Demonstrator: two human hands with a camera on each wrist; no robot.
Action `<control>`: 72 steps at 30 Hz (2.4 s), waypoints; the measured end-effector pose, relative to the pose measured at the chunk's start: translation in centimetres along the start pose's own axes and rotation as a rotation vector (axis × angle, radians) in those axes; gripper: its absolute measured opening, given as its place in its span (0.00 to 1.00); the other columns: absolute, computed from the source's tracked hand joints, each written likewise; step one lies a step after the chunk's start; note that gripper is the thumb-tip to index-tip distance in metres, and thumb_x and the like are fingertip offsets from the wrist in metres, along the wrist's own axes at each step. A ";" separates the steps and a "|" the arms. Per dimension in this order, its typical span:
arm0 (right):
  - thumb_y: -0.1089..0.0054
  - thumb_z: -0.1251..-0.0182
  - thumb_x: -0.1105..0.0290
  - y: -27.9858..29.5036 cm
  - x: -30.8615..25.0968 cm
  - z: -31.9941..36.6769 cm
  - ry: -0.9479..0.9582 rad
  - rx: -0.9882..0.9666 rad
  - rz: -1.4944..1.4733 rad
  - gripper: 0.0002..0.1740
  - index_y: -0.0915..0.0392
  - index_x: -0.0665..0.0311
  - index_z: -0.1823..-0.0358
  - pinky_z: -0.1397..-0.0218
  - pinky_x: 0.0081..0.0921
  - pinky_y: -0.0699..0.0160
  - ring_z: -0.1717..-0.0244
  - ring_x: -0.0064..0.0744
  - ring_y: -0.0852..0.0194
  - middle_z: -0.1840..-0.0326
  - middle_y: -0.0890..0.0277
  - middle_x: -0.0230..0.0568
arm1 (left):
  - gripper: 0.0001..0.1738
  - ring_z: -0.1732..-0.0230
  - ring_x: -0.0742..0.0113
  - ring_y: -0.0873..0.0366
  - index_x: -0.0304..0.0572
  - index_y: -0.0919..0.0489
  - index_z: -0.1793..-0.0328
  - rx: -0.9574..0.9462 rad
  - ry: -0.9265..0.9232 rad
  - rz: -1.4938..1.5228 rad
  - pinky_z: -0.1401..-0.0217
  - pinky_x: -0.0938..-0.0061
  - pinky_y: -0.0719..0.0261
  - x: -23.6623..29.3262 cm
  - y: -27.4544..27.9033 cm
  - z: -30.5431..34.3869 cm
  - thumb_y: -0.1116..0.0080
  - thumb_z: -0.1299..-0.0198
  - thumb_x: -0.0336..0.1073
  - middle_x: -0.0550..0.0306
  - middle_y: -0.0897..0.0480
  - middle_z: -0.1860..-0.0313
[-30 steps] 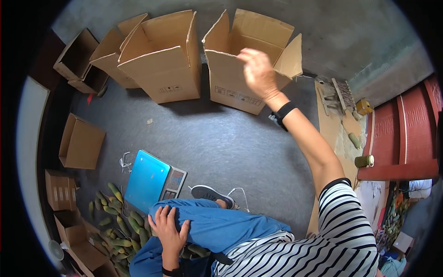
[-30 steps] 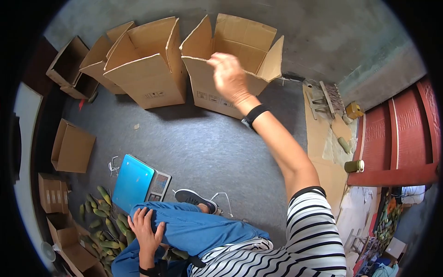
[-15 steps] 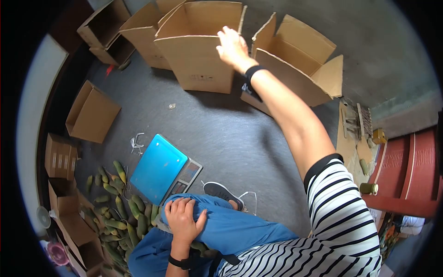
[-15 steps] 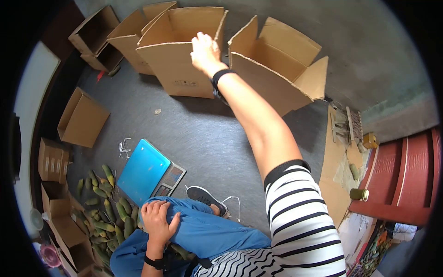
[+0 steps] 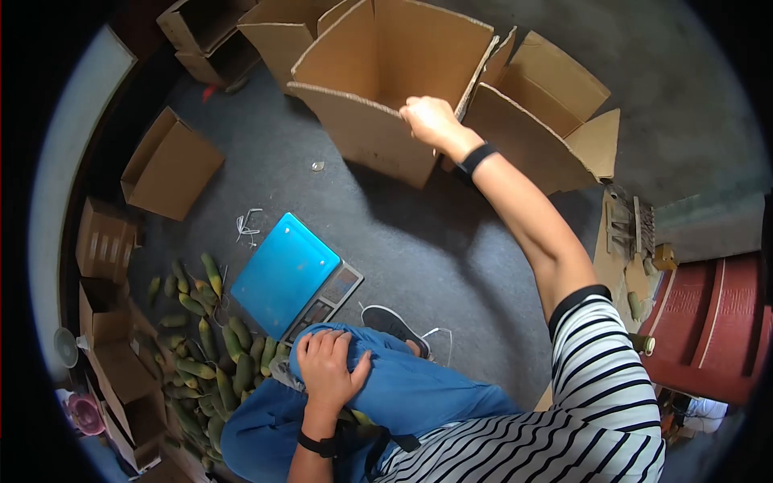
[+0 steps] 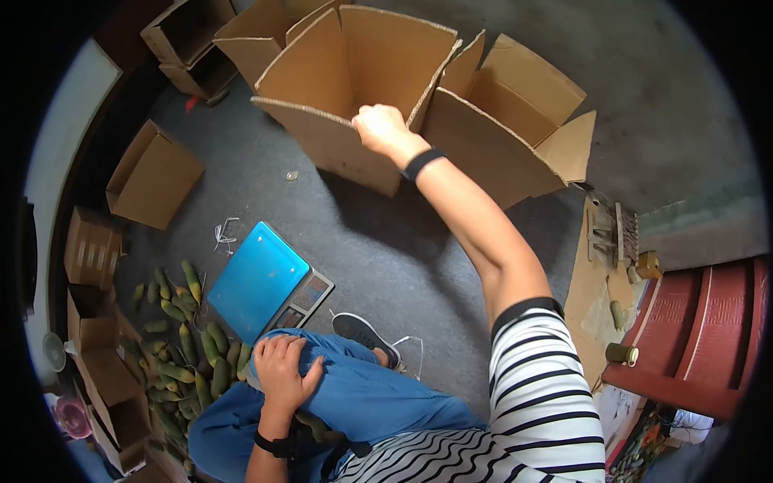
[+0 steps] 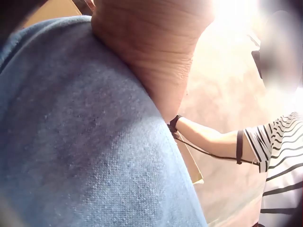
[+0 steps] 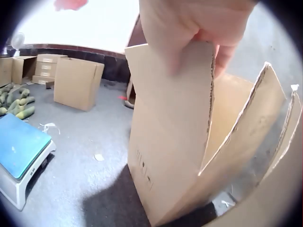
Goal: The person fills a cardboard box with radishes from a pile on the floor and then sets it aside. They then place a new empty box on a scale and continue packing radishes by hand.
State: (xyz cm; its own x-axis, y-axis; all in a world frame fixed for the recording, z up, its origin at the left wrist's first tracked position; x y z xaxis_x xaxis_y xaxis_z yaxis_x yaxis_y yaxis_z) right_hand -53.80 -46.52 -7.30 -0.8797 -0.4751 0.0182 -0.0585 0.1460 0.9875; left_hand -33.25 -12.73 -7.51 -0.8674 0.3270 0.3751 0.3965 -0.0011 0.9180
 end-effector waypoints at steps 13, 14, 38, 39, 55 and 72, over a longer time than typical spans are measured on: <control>0.40 0.44 0.69 9.1 -1.0 27.7 0.049 -0.035 -0.141 0.05 0.21 0.60 0.67 0.60 0.35 0.24 0.60 0.40 0.27 0.69 0.28 0.38 | 0.28 0.47 0.53 0.24 0.36 0.25 0.41 0.150 0.209 0.362 0.38 0.59 0.31 -3.2 1.6 1.9 0.37 0.46 0.45 0.47 0.22 0.47; 0.40 0.44 0.69 10.2 -1.0 29.4 0.039 -0.042 -0.136 0.05 0.21 0.60 0.67 0.60 0.35 0.24 0.60 0.40 0.27 0.69 0.28 0.38 | 0.29 0.47 0.55 0.24 0.34 0.27 0.39 0.177 0.322 0.569 0.40 0.61 0.29 -4.6 1.2 2.0 0.38 0.44 0.41 0.45 0.24 0.44; 0.43 0.33 0.57 14.1 4.7 29.2 -0.497 0.258 -0.318 0.15 0.23 0.62 0.65 0.65 0.42 0.26 0.65 0.55 0.22 0.69 0.22 0.51 | 0.15 0.55 0.59 0.16 0.26 0.25 0.46 0.205 0.279 0.823 0.51 0.68 0.22 -4.8 4.1 -4.1 0.53 0.33 0.30 0.41 0.15 0.57; 0.43 0.33 0.57 15.0 4.4 28.3 -0.457 0.302 -0.323 0.16 0.25 0.63 0.68 0.68 0.42 0.29 0.68 0.56 0.24 0.72 0.24 0.52 | 0.14 0.52 0.75 0.24 0.30 0.24 0.44 0.165 0.296 0.882 0.49 0.76 0.25 -4.4 6.2 -3.9 0.51 0.32 0.29 0.58 0.18 0.53; 0.43 0.35 0.53 15.0 -15.2 5.9 -0.058 0.337 -0.757 0.20 0.18 0.62 0.56 0.57 0.41 0.22 0.60 0.54 0.18 0.64 0.19 0.56 | 0.15 0.62 0.70 0.20 0.27 0.21 0.52 0.500 0.529 0.416 0.57 0.73 0.23 -19.0 27.6 8.7 0.51 0.39 0.32 0.52 0.15 0.62; 0.53 0.28 0.45 11.9 -20.1 8.1 0.016 0.178 -1.080 0.28 0.20 0.66 0.57 0.54 0.33 0.25 0.61 0.41 0.20 0.66 0.19 0.47 | 0.36 0.45 0.57 0.22 0.27 0.32 0.32 0.559 0.789 0.239 0.40 0.68 0.27 -25.3 23.8 17.8 0.46 0.32 0.54 0.40 0.20 0.44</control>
State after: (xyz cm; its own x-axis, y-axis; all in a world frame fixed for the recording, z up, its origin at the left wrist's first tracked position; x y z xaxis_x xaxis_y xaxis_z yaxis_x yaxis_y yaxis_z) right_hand -40.64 -28.20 2.79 -0.3177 -0.4390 -0.8405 -0.8640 -0.2310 0.4473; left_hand 3.44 -4.18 2.57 -0.6172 -0.3457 0.7068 0.4956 0.5270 0.6904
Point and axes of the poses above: each hand's wrist, its own z-axis away from the middle knuckle, its own y-axis out of the back of the hand, x = y × z, the point moved 10 cm from there along -z, towards the middle knuckle
